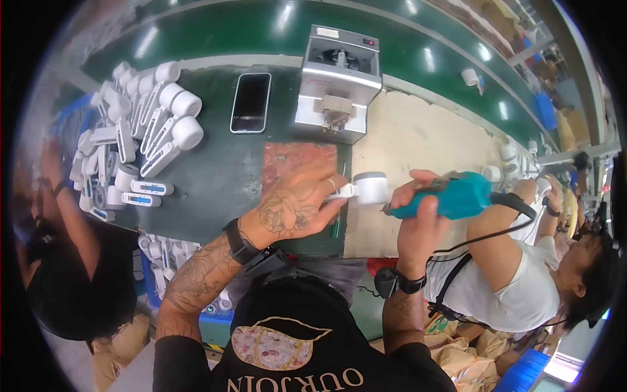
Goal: The person picks up a handheld fan, places it on a red block, and uses a power screwdriver to secure the casing. They then set the finished fan aside and repeat the process with several more fans.
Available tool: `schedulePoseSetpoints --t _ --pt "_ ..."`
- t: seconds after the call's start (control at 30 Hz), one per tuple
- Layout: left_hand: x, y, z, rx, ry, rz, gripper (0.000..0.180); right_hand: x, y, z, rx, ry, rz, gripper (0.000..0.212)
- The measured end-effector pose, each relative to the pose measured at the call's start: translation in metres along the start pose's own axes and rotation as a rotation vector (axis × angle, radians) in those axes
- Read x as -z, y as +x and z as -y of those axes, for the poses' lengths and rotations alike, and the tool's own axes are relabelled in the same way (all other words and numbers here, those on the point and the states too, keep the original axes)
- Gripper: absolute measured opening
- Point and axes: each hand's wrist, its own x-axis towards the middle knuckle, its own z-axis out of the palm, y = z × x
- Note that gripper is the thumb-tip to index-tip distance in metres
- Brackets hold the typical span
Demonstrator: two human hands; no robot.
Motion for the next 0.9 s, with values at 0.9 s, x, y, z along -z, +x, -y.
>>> schedulePoseSetpoints --t 0.9 --pt "0.01 -0.016 0.038 0.044 0.109 -0.094 0.044 -0.119 0.101 -0.024 0.175 0.056 0.152 0.042"
